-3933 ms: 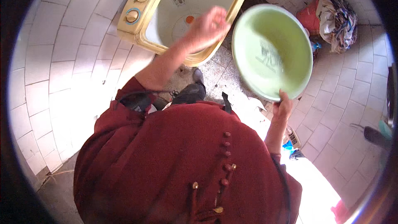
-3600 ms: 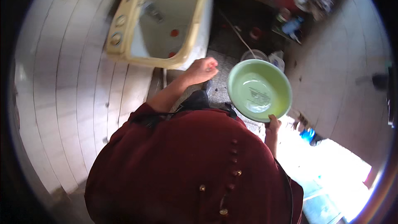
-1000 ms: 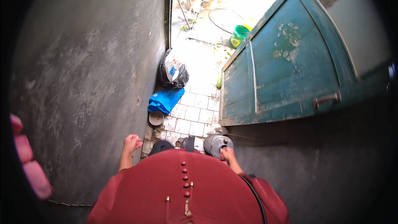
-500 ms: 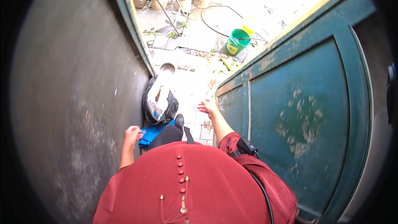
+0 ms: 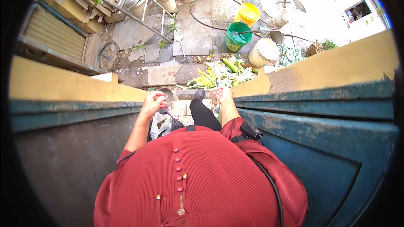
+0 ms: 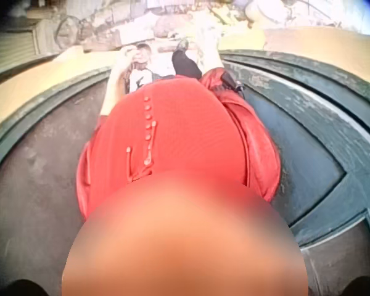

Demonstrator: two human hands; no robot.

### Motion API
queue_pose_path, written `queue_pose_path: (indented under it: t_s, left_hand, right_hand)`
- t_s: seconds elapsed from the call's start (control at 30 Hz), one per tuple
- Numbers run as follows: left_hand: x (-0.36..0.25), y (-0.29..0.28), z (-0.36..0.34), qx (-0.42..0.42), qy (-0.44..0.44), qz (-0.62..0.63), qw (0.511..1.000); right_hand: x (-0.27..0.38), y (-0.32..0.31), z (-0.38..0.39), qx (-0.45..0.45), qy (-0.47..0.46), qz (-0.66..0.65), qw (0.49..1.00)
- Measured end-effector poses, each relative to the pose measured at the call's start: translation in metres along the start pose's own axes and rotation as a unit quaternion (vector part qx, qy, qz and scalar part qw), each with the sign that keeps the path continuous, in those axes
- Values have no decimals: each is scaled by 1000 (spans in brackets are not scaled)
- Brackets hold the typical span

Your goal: The person opens a top-loading washing machine, removes a bundle of wet clothes, and places them on the floor. They then scoop water from a green basin and pour it into the washing machine, repeating this several times. The person carries the basin outside, refills it from a yellow bucket, and returns to pour more water into the machine.

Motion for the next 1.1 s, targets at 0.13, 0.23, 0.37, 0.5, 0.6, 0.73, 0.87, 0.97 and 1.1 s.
queue_pose_path:
  t_s: [0.13, 0.23, 0.37, 0.5, 0.6, 0.73, 0.87, 0.97, 1.1]
  left_hand:
    - [-59, 3, -66, -12, -72, -51, 996]
    - [-100, -1, -109, -12, -113, -61, 992]
    - [-170, 4, -168, -5, -115, -93, 989]
    - [-244, 23, -246, 22, -104, -123, 987]
    - [-299, 31, -315, 52, -71, -131, 987]
    - [-341, 11, -437, 66, -31, -158, 985]
    - [-370, 11, -584, 76, 35, -172, 981]
    - [-389, 22, -638, 88, 57, -135, 985]
    - [-463, 71, -707, 166, 53, -242, 954]
  right_hand:
    - [51, 36, -72, -68, -18, -114, 991]
    - [74, 54, -99, -82, -36, -180, 980]
    - [72, 58, -123, -164, 17, -220, 961]
    - [89, 54, -160, -199, 8, -233, 952]
    - [123, 46, -198, -202, -31, -219, 954]
    - [165, 29, -263, -214, -126, -128, 960]
    - [127, 36, -345, -239, -177, -168, 940]
    - [45, 58, -380, -309, -2, -152, 939]
    - [17, 96, -435, -303, 34, -107, 946]
Point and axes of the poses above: each hand's wrist, its own z-axis away from the middle knuckle, its own y-axis out of the palm, x = y × z, the point moved 9 cm from there along -z, towards the middle knuckle, and after that the axes turned 12 degrees about -y, right-handed, at the moved point
